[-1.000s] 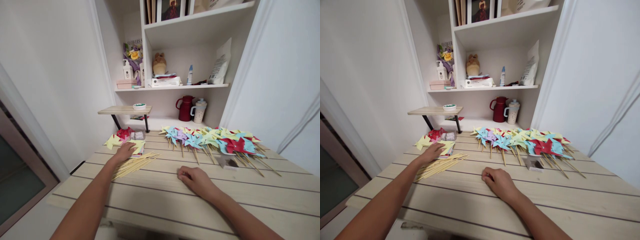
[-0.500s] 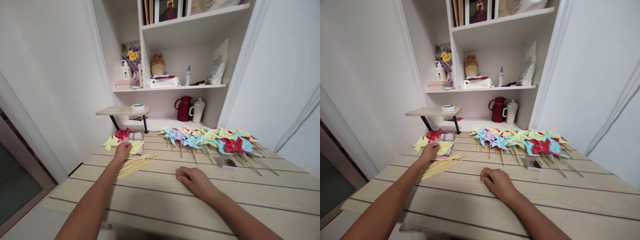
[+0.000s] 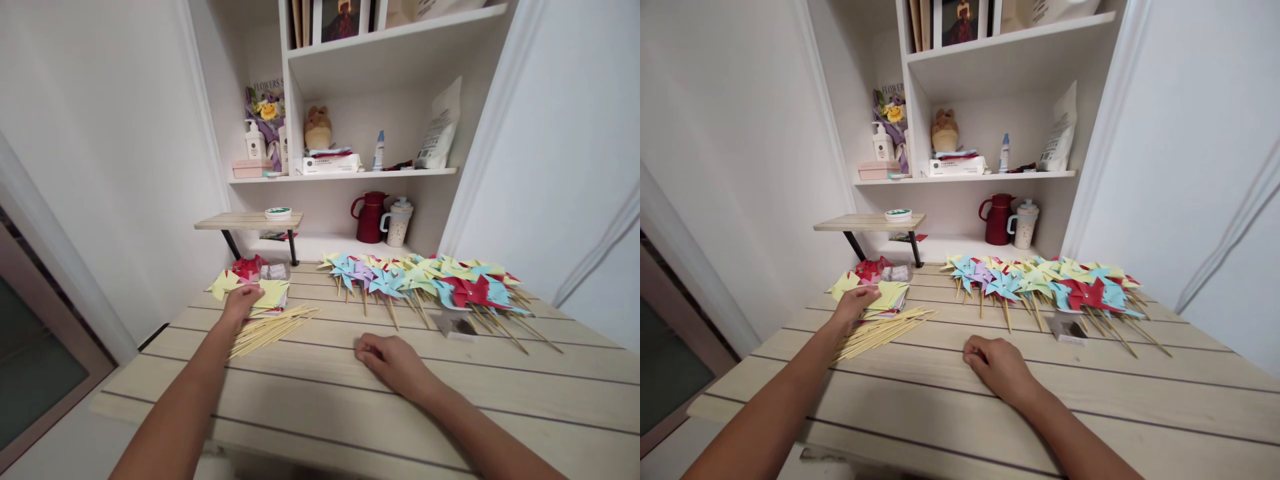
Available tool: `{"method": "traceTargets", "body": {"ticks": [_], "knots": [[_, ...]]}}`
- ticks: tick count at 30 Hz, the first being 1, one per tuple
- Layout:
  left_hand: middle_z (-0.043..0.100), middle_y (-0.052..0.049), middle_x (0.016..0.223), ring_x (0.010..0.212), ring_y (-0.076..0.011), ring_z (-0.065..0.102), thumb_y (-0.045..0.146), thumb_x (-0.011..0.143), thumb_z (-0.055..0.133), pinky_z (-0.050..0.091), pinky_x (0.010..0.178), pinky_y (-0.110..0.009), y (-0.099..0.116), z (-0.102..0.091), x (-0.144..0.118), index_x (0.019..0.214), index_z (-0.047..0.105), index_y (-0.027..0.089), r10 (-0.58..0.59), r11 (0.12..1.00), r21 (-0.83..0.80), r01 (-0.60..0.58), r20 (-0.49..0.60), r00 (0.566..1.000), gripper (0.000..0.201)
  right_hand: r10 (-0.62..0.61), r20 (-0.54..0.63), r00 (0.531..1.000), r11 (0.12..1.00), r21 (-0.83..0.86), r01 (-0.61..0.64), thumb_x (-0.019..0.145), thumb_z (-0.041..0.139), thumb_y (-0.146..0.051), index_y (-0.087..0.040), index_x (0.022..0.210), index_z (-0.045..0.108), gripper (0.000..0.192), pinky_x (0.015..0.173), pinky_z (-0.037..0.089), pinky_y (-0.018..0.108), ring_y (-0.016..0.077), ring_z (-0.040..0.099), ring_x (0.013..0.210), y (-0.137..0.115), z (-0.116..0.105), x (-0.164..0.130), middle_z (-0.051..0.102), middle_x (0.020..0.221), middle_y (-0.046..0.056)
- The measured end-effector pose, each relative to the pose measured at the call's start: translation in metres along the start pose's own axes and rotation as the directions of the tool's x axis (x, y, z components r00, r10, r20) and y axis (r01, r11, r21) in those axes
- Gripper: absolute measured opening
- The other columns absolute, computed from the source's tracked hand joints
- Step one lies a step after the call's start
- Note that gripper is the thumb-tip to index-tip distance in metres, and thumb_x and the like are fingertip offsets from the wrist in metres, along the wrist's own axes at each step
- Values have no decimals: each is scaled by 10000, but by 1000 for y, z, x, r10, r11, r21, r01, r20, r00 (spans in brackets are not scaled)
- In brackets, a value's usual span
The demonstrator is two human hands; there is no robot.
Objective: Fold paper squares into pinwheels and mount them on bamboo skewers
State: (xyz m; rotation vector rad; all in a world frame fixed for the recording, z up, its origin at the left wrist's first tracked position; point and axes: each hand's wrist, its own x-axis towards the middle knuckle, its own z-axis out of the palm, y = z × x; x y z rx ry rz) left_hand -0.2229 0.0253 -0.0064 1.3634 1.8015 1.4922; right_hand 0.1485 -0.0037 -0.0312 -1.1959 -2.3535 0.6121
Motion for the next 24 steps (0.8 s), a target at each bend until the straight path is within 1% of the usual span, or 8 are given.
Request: {"method": "traceTargets", "body": {"ticks": [3,5,8,11,13,16,19,24], "knots": [[745,-129,1054,1033,-304,645,525,633,732,489,874,-389,0,1,-1,767,726,148,-26,1000,-8,26,27,999,400,-2,-1,1000,1000,5,2,881,500,-307,-236,822,643,171,612,346,263,161,582,641,-1,0,0,691,719,-10],[739,-132,1086,1071,-316,633,532,640,732,479,906,-402,3,0,-2,806,733,145,-29,1000,0,29,54,998,420,-5,0,1000,1000,7,5,880,498,-304,-239,825,644,169,612,347,263,160,582,643,-1,-1,0,692,725,-13],[718,-123,1166,1121,-315,618,528,633,754,474,938,-400,10,-9,-6,963,740,162,-16,1000,4,16,134,991,492,-3,7,1000,1000,-3,3,876,502,-306,-240,831,646,165,609,346,263,163,583,649,0,-1,0,695,733,-11],[602,-143,1367,1239,-316,559,528,638,767,466,979,-396,17,-23,-10,1229,652,204,8,999,37,-18,248,969,684,-5,11,1000,1000,-12,5,877,500,-304,-241,838,649,166,609,342,263,163,579,650,0,0,0,694,732,-9],[528,-152,1444,1316,-325,494,535,646,762,439,1028,-410,19,-31,-11,1318,588,216,21,993,101,-55,311,950,764,-4,10,1000,1000,-10,4,880,499,-303,-242,837,648,167,607,342,262,161,575,646,1,0,0,690,729,-11],[520,-151,1451,1327,-333,481,535,640,763,404,1074,-418,16,-37,-11,1304,596,200,22,981,175,-86,335,942,762,3,7,1000,1000,-10,-3,880,498,-307,-241,829,641,165,609,347,262,161,571,640,1,0,0,681,718,-12],[556,-149,1414,1291,-336,514,549,647,753,412,1067,-417,8,-38,-11,1253,630,185,25,978,190,-89,313,949,718,6,13,1000,1000,-19,-5,884,491,-315,-240,827,637,173,620,355,266,166,568,637,-1,-1,-1,673,706,-8],[605,-123,1360,1253,-316,544,568,710,695,418,1057,-409,0,-35,-9,1221,650,206,35,975,202,-95,282,959,628,9,21,1000,1000,-22,-9,884,491,-321,-239,831,637,175,626,362,274,169,561,622,-2,-3,-1,672,696,-4]]}}
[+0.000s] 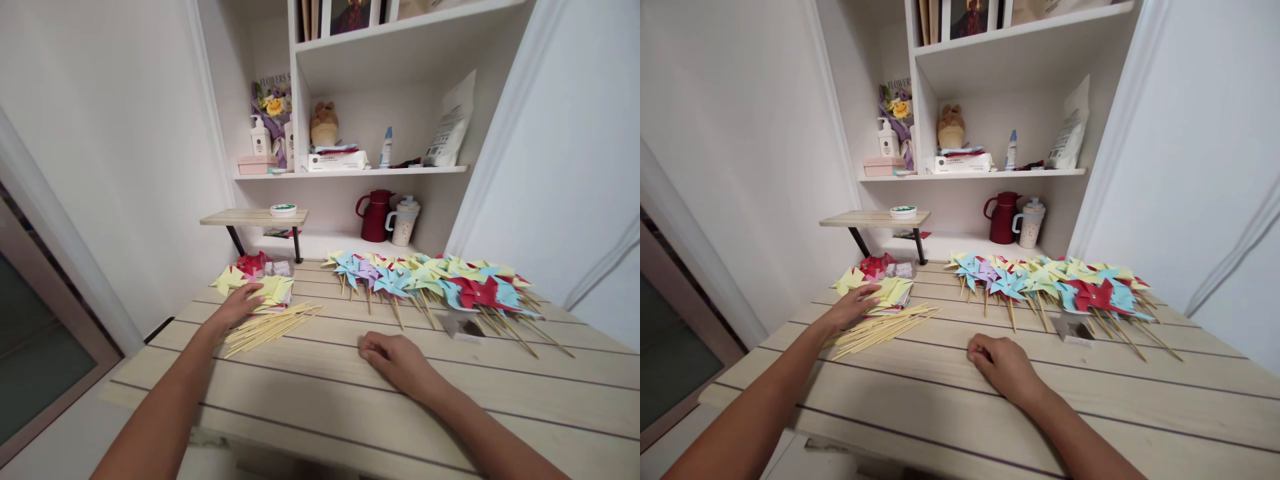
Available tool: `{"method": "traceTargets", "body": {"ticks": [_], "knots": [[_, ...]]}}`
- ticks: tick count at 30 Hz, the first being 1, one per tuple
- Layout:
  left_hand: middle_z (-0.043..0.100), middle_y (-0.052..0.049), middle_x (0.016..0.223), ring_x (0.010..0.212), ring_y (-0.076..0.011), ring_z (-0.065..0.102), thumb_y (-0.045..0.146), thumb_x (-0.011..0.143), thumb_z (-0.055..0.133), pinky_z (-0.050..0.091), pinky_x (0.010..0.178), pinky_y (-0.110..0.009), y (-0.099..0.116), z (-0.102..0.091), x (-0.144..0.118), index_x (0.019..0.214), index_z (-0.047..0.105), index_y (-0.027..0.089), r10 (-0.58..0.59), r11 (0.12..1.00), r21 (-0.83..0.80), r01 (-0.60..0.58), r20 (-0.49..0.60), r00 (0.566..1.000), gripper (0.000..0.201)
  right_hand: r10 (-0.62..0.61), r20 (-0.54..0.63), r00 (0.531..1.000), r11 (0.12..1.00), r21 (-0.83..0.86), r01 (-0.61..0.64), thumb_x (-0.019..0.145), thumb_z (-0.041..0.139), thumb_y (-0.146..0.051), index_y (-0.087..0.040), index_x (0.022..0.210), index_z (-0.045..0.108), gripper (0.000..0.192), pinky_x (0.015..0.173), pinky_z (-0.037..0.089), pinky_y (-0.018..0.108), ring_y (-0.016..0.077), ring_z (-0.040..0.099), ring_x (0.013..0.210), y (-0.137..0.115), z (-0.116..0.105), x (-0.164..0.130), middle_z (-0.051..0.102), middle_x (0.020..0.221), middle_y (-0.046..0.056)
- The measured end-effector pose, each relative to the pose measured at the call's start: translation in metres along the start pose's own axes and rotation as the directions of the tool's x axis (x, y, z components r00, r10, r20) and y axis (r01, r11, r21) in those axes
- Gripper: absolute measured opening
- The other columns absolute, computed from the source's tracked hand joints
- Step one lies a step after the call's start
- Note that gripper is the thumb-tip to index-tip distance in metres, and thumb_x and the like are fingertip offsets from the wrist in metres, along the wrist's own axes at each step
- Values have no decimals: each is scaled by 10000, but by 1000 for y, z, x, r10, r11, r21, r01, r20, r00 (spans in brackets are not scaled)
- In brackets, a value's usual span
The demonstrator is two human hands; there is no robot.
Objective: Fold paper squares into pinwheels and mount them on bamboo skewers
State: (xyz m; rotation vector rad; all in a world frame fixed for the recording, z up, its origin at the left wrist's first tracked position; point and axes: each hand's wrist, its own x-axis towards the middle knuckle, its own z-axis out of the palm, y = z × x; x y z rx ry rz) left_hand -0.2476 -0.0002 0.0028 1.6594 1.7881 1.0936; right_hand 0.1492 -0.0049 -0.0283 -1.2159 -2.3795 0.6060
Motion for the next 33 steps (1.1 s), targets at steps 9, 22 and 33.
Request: {"method": "traceTargets", "body": {"ticks": [9,22,33], "knots": [[709,-98,1079,1005,-270,628,491,651,722,485,843,-346,6,4,2,996,698,180,-6,995,-96,0,-58,998,464,0,-4,1000,1000,9,0,881,493,-310,-240,823,630,164,634,365,275,168,564,626,1,1,0,675,704,-4],[586,13,619,512,-106,430,362,544,735,315,500,-242,29,12,2,569,598,175,-81,970,-237,50,-123,989,233,-11,-16,1000,1000,14,11,875,503,-293,-242,827,639,153,605,335,260,161,574,638,0,1,0,688,717,-12],[684,-37,692,688,-175,583,345,498,810,441,630,-267,47,9,10,671,711,151,-221,889,-458,-15,-458,861,278,-15,-34,999,999,33,16,870,502,-283,-233,805,646,166,609,332,256,159,571,637,0,2,0,688,717,-8]]}}
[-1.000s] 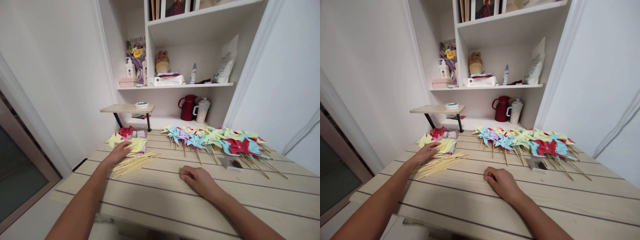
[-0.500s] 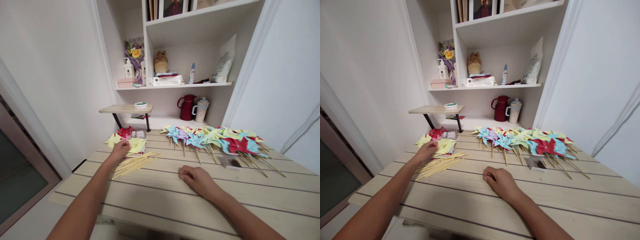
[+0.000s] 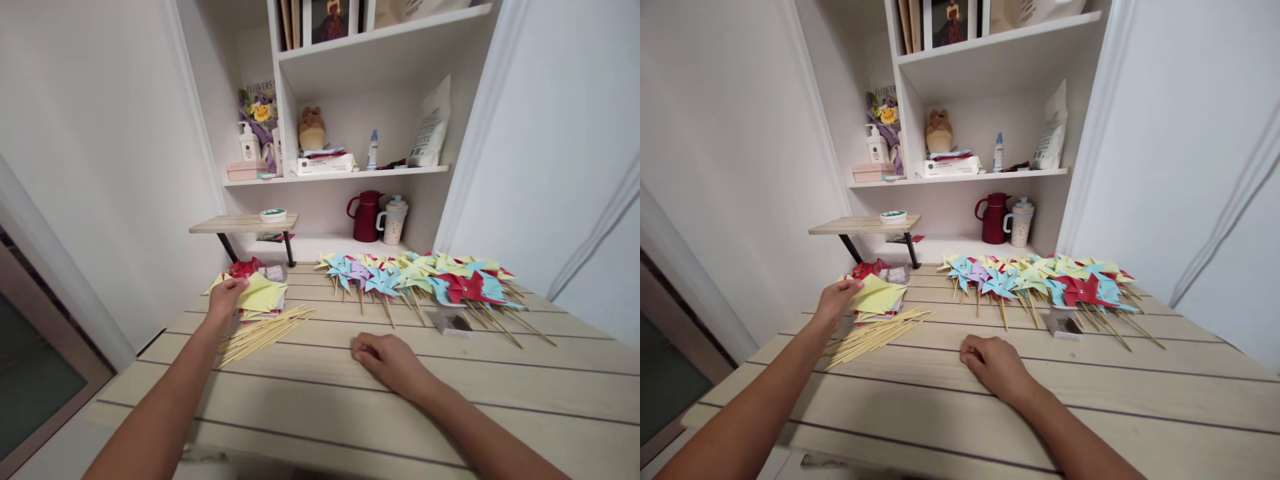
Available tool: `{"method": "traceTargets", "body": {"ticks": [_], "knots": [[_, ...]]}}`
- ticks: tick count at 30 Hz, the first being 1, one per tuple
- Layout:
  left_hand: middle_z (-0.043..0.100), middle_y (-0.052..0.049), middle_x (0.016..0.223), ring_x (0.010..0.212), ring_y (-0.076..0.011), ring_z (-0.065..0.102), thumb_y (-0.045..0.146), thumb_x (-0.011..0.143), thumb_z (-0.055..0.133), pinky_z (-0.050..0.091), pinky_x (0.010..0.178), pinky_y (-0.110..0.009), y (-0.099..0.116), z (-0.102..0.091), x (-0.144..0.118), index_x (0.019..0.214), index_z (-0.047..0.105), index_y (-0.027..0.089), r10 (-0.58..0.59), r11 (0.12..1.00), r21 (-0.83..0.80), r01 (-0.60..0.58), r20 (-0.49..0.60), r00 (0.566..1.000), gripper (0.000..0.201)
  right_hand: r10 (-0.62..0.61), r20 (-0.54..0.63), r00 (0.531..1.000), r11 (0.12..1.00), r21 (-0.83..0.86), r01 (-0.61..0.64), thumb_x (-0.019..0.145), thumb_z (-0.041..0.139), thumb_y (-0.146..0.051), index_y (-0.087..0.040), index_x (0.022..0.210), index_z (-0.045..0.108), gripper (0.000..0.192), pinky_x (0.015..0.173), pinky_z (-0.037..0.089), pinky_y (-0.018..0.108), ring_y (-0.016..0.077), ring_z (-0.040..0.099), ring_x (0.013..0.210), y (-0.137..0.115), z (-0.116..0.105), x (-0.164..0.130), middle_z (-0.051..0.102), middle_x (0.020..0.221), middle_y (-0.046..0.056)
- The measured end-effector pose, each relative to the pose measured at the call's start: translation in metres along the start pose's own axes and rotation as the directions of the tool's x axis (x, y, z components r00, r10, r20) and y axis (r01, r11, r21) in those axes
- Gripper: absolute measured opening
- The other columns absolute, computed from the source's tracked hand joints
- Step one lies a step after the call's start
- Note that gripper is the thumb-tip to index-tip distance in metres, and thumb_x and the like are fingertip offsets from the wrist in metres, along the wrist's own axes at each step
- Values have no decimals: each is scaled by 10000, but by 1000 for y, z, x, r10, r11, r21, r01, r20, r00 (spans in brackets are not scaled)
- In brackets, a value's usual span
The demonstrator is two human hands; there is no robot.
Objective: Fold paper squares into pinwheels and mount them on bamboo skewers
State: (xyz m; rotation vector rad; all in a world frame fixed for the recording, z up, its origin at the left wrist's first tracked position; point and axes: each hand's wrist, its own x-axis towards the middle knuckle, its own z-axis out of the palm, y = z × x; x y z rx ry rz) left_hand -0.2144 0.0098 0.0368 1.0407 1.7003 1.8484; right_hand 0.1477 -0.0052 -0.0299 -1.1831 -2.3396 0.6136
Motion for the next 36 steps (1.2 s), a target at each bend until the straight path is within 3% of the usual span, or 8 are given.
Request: {"method": "traceTargets", "body": {"ticks": [8,11,14,18,21,25,30,36], "knots": [[678,9,719,653,-138,622,257,722,689,533,682,-296,19,12,3,860,661,166,-57,958,-287,-25,-276,959,168,5,-141,990,973,228,28,870,538,-297,-227,993,665,190,589,329,267,154,489,581,-14,-3,-4,534,606,-28],[703,-15,740,667,-154,664,178,778,668,579,671,-325,28,27,-15,859,647,158,-197,848,-514,131,-76,978,86,9,-137,990,873,485,59,880,561,-343,-223,1034,644,212,559,335,262,135,438,556,-22,-1,-4,458,612,-45],[732,-42,793,663,-151,679,109,795,665,601,649,-310,35,51,-45,839,661,136,-220,776,-559,293,196,956,52,24,-88,996,623,781,54,850,631,-414,-259,1244,528,435,596,428,277,133,516,631,-24,3,-1,557,836,-4],[756,-111,894,732,-198,711,112,824,657,613,674,-330,37,90,-85,950,687,105,-222,740,-471,479,502,836,130,203,-240,949,486,866,115,734,771,-436,-319,1386,409,755,799,491,362,175,597,875,-16,2,6,542,1192,74],[759,-126,888,718,-192,712,97,810,677,605,691,-300,31,118,-105,937,688,91,-251,712,-418,564,598,761,128,311,-275,909,394,908,140,697,802,-460,-318,1412,382,841,822,493,369,204,625,951,-12,-7,8,568,1223,90],[762,-120,863,711,-187,711,99,802,692,596,738,-305,16,145,-125,933,687,90,-302,685,-362,632,648,699,132,314,-160,936,223,970,91,627,851,-433,-217,1238,558,711,742,510,353,228,669,857,-17,-16,8,713,1008,91],[753,-131,1046,902,-229,717,250,839,698,562,874,-360,-1,156,-148,1053,683,117,-240,638,-358,681,748,618,252,425,-187,886,223,970,98,573,868,-455,-140,890,710,474,700,509,332,201,655,714,-18,-19,8,744,805,75],[720,-156,1160,1105,-286,662,474,875,624,500,982,-394,-3,144,-143,1162,670,117,-153,667,-361,652,790,594,461,318,-43,947,361,929,-78,669,771,-583,-125,802,714,481,621,456,285,163,617,628,-6,-35,10,726,730,74]]}}
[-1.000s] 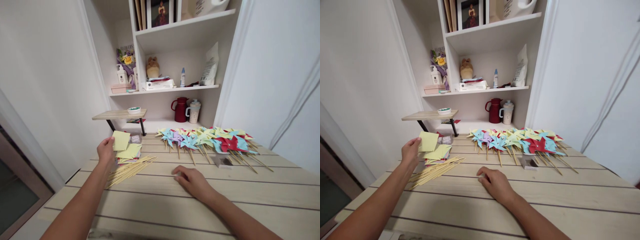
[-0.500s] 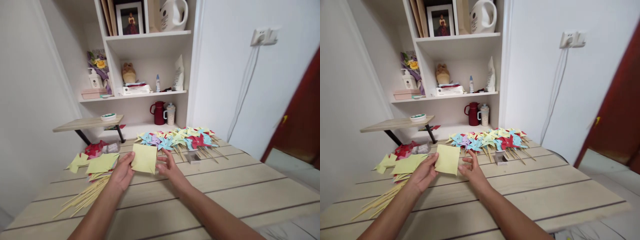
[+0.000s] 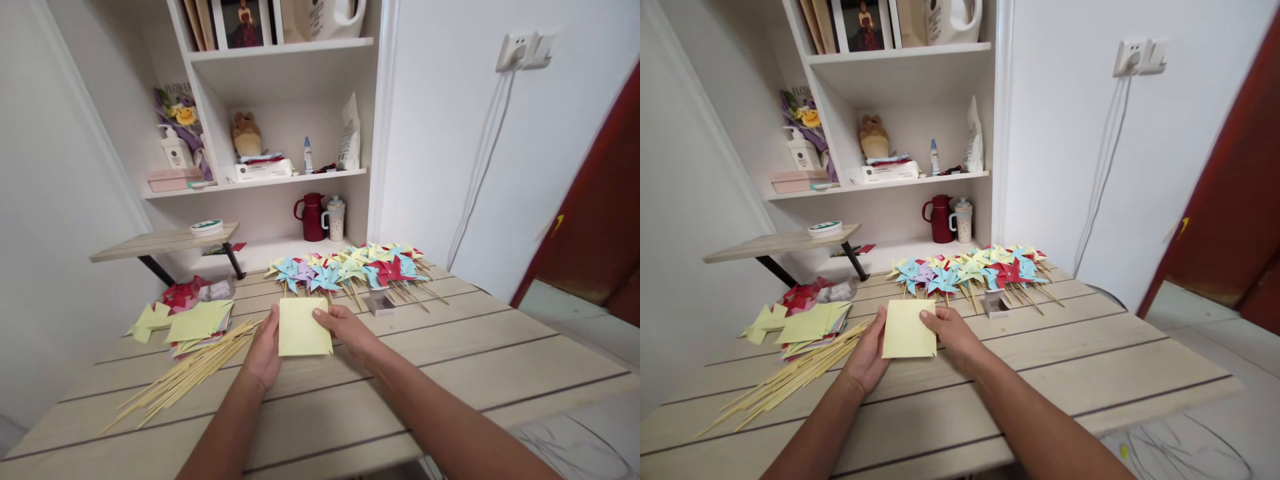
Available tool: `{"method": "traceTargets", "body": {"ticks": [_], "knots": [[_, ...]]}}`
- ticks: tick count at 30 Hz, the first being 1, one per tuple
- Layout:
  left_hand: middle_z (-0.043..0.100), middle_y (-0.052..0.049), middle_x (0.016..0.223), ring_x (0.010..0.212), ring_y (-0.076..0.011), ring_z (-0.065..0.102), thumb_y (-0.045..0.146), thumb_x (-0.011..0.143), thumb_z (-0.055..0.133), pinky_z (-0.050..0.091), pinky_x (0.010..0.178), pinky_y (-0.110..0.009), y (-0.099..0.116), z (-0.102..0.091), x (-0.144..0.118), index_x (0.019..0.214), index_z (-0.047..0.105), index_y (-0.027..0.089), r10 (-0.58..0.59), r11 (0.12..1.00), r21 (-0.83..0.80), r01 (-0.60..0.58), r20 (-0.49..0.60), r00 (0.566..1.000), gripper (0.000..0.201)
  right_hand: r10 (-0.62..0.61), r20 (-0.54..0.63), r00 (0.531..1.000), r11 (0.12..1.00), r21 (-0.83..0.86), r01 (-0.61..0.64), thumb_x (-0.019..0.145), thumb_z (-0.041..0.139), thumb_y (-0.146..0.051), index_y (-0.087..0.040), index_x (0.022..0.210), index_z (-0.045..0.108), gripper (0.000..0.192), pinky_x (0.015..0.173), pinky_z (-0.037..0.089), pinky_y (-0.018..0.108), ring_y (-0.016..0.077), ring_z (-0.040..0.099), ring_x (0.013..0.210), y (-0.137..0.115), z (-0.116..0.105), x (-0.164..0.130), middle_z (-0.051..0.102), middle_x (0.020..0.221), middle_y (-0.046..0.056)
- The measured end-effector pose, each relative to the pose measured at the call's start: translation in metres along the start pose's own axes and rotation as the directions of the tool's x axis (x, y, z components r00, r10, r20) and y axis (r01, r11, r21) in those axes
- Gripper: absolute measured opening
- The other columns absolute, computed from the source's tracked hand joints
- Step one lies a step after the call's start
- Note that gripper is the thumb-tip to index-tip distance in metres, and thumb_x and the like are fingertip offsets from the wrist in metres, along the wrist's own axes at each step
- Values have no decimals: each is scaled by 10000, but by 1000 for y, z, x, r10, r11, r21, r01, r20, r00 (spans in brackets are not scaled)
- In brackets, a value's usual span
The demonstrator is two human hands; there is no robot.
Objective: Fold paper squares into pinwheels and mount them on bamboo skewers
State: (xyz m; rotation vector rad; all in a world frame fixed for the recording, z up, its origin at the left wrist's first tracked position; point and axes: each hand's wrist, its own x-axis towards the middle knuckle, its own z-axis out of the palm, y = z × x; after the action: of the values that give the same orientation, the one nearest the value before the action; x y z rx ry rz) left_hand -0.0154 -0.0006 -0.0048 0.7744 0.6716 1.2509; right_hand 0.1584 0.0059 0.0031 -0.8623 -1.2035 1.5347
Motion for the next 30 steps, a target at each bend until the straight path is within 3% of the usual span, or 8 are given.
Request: {"method": "traceTargets", "body": {"ticks": [2,4,9,16,23,26,28,30], "knots": [[715,-160,1173,1125,-299,651,528,863,614,486,998,-411,6,-1,-1,1175,668,120,27,1000,-6,-27,27,999,516,20,90,996,994,-104,-11,688,751,-591,-126,781,711,476,635,451,288,167,619,637,-8,-4,6,727,727,73],[716,-160,1171,1129,-307,649,552,840,631,478,1005,-422,9,-1,-2,1188,666,126,76,997,6,-76,50,996,550,6,88,996,987,-161,9,688,750,-581,-146,772,706,445,651,454,297,177,627,657,-16,-4,14,729,737,58],[751,-145,1077,1021,-292,695,332,698,832,501,946,-387,4,-4,-1,1177,684,125,172,972,163,-167,-15,985,542,-2,125,992,989,-144,20,667,784,-502,-163,794,709,370,626,435,284,164,604,634,-21,3,34,723,732,36],[767,-156,977,870,-283,723,408,716,803,532,851,-391,2,-12,5,1089,725,94,129,966,235,-112,-60,990,493,-7,220,975,997,-72,24,636,821,-459,-150,864,725,396,689,462,300,171,637,687,-10,2,33,742,793,55],[766,-128,928,898,-267,691,429,693,815,511,826,-346,-5,-12,12,1024,751,117,112,917,387,-95,-21,993,459,-7,32,999,999,43,6,591,855,-400,-138,864,707,406,692,487,345,205,660,679,-5,-5,35,737,771,72],[751,-104,931,811,-210,675,501,734,760,498,764,-299,-3,-19,20,987,752,137,202,906,394,-155,-82,976,444,-171,-88,981,981,82,178,617,837,-394,-179,886,710,367,775,496,366,231,664,817,-6,-8,39,737,879,68],[738,-91,970,772,-180,664,534,734,749,492,733,-279,0,-24,24,1023,740,159,267,916,352,-195,-168,949,474,-325,-149,934,941,53,336,629,827,-353,-220,849,720,279,856,484,373,255,630,1004,-9,-10,39,711,1057,64],[729,-114,1034,814,-196,673,589,744,713,496,744,-291,3,-26,24,1041,732,157,207,947,283,-155,-163,965,526,-441,-140,887,896,-12,443,638,816,-294,-246,766,728,163,926,462,384,270,559,1160,-12,-10,37,632,1246,46]]}}
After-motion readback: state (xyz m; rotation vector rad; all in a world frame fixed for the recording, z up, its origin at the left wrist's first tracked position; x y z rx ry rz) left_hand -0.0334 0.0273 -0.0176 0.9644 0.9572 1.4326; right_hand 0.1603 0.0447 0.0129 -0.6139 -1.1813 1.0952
